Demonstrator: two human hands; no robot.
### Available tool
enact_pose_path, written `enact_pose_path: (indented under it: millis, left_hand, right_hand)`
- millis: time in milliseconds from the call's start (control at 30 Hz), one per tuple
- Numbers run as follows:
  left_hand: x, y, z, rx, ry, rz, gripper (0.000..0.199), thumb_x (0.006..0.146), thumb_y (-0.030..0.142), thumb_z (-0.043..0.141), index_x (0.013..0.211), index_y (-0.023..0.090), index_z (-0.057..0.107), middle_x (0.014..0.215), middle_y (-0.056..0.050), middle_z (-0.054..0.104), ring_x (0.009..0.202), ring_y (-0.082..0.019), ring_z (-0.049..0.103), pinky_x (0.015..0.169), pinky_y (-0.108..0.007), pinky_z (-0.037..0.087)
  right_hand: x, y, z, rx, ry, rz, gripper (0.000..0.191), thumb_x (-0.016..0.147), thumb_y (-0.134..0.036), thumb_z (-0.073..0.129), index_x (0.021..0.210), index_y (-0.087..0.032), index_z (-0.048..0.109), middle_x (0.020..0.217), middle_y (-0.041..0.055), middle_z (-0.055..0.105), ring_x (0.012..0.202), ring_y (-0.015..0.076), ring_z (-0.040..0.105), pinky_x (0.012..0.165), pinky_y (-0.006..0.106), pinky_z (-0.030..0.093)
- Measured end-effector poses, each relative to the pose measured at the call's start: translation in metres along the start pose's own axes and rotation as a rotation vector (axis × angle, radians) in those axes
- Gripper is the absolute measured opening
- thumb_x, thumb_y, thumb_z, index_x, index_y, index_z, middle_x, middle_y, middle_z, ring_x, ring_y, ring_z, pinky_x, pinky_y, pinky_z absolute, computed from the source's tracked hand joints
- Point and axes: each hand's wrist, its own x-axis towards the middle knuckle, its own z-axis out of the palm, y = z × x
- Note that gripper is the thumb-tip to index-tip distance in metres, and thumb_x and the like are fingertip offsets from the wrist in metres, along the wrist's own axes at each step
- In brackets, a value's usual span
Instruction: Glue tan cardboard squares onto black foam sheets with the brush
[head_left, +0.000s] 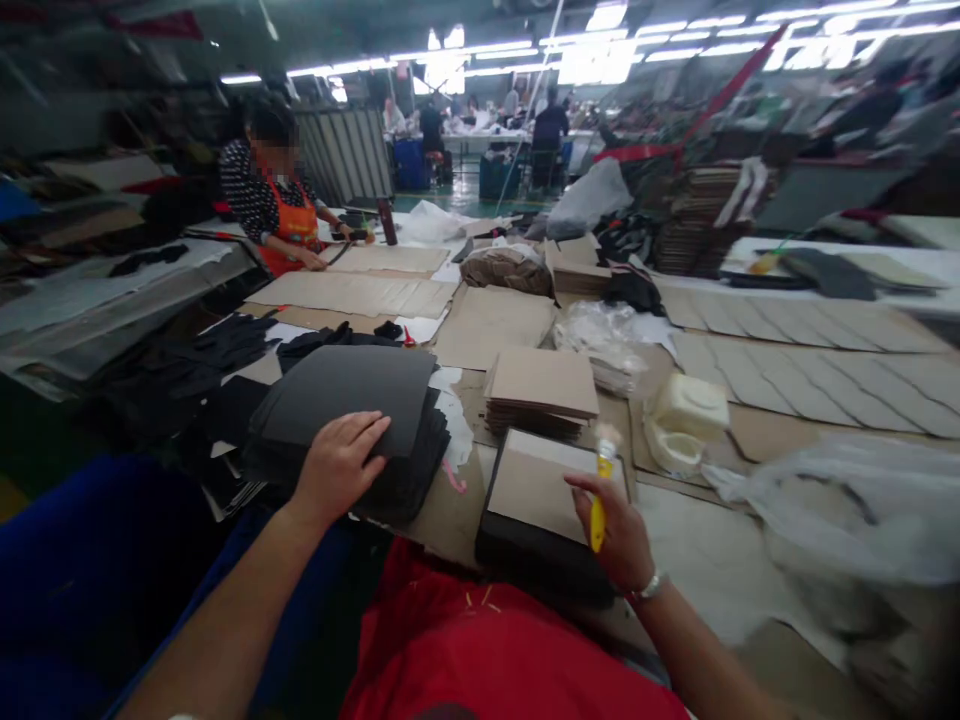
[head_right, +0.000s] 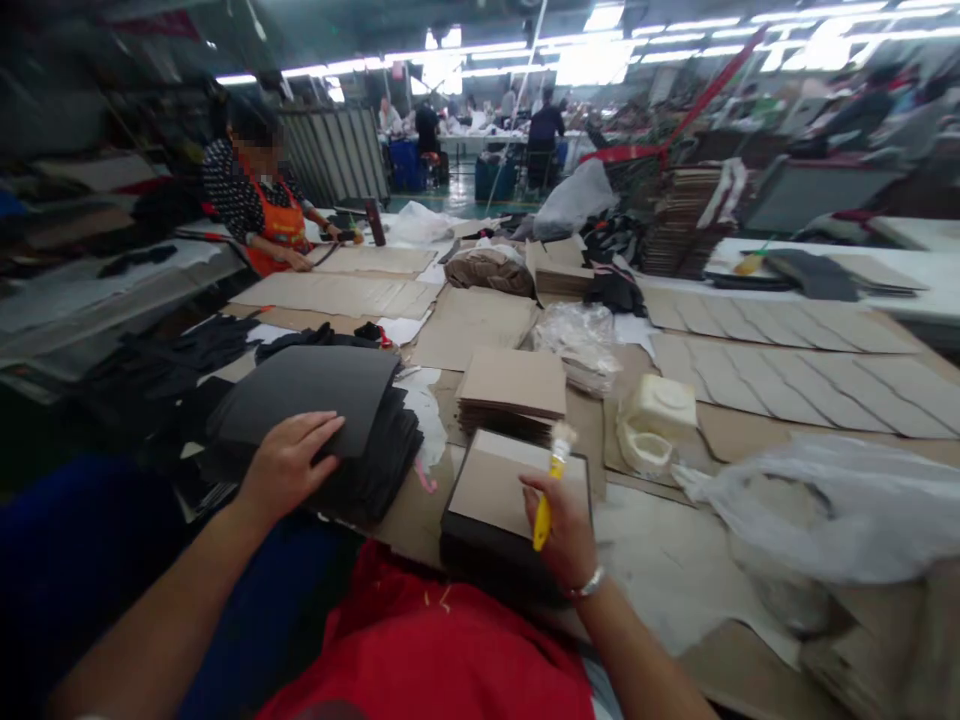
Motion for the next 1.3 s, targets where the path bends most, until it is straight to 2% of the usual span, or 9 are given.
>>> enact_pose_path:
  millis: [167, 333, 467, 567, 767, 900, 967, 1067, 1300]
  left_hand:
    - [0.014, 0.023, 0.005, -0.099, 0.176, 0.102, 0.026, 0.081, 0.019, 0.061, 0.106, 0.015, 0.064, 0.102, -0.009, 0.068, 0.091, -0.022, 0.062, 0.086, -0.037, 0.049]
    - [0.017, 0.092, 0.019, -0.184, 0.226, 0.361, 0.029, 0.078, 0.014, 0.064, 0.107, 0.014, 0.064, 0.1, -0.008, 0.07, 0.087, -0.022, 0.061, 0.079, -0.036, 0.048]
    - [0.014, 0.162, 0.046, -0.332, 0.18, 0.559, 0.023, 0.087, 0.014, 0.049, 0.103, 0.014, 0.066, 0.098, -0.008, 0.07, 0.088, -0.02, 0.06, 0.079, -0.035, 0.047]
    - [0.014, 0.194, 0.072, -0.397, 0.148, 0.595, 0.025, 0.088, 0.015, 0.045, 0.101, 0.013, 0.066, 0.098, -0.009, 0.07, 0.088, -0.019, 0.059, 0.079, -0.035, 0.046]
    - [0.005, 0.202, 0.12, -0.419, 0.04, 0.545, 0.032, 0.088, 0.014, 0.043, 0.114, 0.013, 0.061, 0.111, -0.011, 0.066, 0.102, -0.023, 0.057, 0.086, -0.038, 0.047]
    - [0.005, 0.201, 0.138, -0.444, 0.03, 0.402, 0.029, 0.087, 0.014, 0.047, 0.111, 0.013, 0.062, 0.106, -0.011, 0.067, 0.096, -0.02, 0.06, 0.084, -0.034, 0.05]
    - [0.008, 0.202, 0.141, -0.458, 0.024, 0.356, 0.025, 0.087, 0.016, 0.049, 0.107, 0.012, 0.063, 0.099, -0.01, 0.068, 0.09, -0.019, 0.06, 0.082, -0.032, 0.051]
    - [0.011, 0.203, 0.141, -0.46, 0.01, 0.357, 0.023, 0.087, 0.016, 0.05, 0.104, 0.012, 0.064, 0.095, -0.009, 0.068, 0.087, -0.018, 0.06, 0.079, -0.03, 0.051]
    - [0.025, 0.216, 0.131, -0.403, 0.012, 0.523, 0.021, 0.088, 0.019, 0.049, 0.103, 0.014, 0.063, 0.093, -0.009, 0.068, 0.079, -0.017, 0.059, 0.068, -0.03, 0.048]
  right_hand:
    - [-0.008, -0.033, 0.023, 0.388, -0.063, 0.154, 0.017, 0.091, -0.035, 0.048, 0.099, -0.022, 0.057, 0.084, 0.0036, 0.068, 0.075, 0.0135, 0.067, 0.068, 0.026, 0.053]
    - [-0.006, -0.047, 0.038, 0.668, -0.059, 0.35, 0.021, 0.091, -0.042, 0.044, 0.1, -0.023, 0.045, 0.098, 0.0039, 0.065, 0.074, 0.0118, 0.067, 0.065, 0.025, 0.053]
    - [-0.005, -0.032, 0.026, 0.401, 0.007, 0.405, 0.02, 0.085, -0.039, 0.052, 0.091, -0.022, 0.043, 0.074, -0.0022, 0.057, 0.061, 0.0116, 0.057, 0.058, 0.025, 0.047]
    - [-0.015, -0.005, 0.01, 0.167, 0.043, 0.387, 0.015, 0.084, -0.033, 0.051, 0.09, -0.021, 0.045, 0.071, -0.0014, 0.053, 0.06, 0.0133, 0.053, 0.059, 0.026, 0.044]
    - [-0.033, 0.043, -0.01, -0.031, -0.11, 0.356, 0.011, 0.088, -0.029, 0.044, 0.095, -0.021, 0.049, 0.074, 0.0007, 0.059, 0.061, 0.0151, 0.058, 0.058, 0.026, 0.043]
    - [-0.027, 0.064, -0.006, -0.122, -0.145, 0.203, 0.013, 0.087, -0.027, 0.047, 0.096, -0.02, 0.052, 0.091, 0.0066, 0.064, 0.088, 0.0196, 0.062, 0.083, 0.035, 0.047]
    - [-0.025, 0.074, -0.004, -0.161, -0.149, 0.151, 0.016, 0.085, -0.028, 0.051, 0.097, -0.019, 0.053, 0.101, 0.0102, 0.064, 0.106, 0.0225, 0.058, 0.099, 0.043, 0.04]
    - [-0.028, 0.091, -0.006, -0.218, -0.167, 0.146, 0.025, 0.084, -0.032, 0.055, 0.105, -0.018, 0.053, 0.11, 0.0116, 0.064, 0.117, 0.0244, 0.053, 0.106, 0.048, 0.031]
    - [-0.052, 0.123, -0.047, -0.334, 0.041, 0.381, 0.029, 0.089, -0.037, 0.046, 0.106, -0.016, 0.054, 0.104, 0.0139, 0.067, 0.097, 0.0241, 0.063, 0.085, 0.039, 0.048]
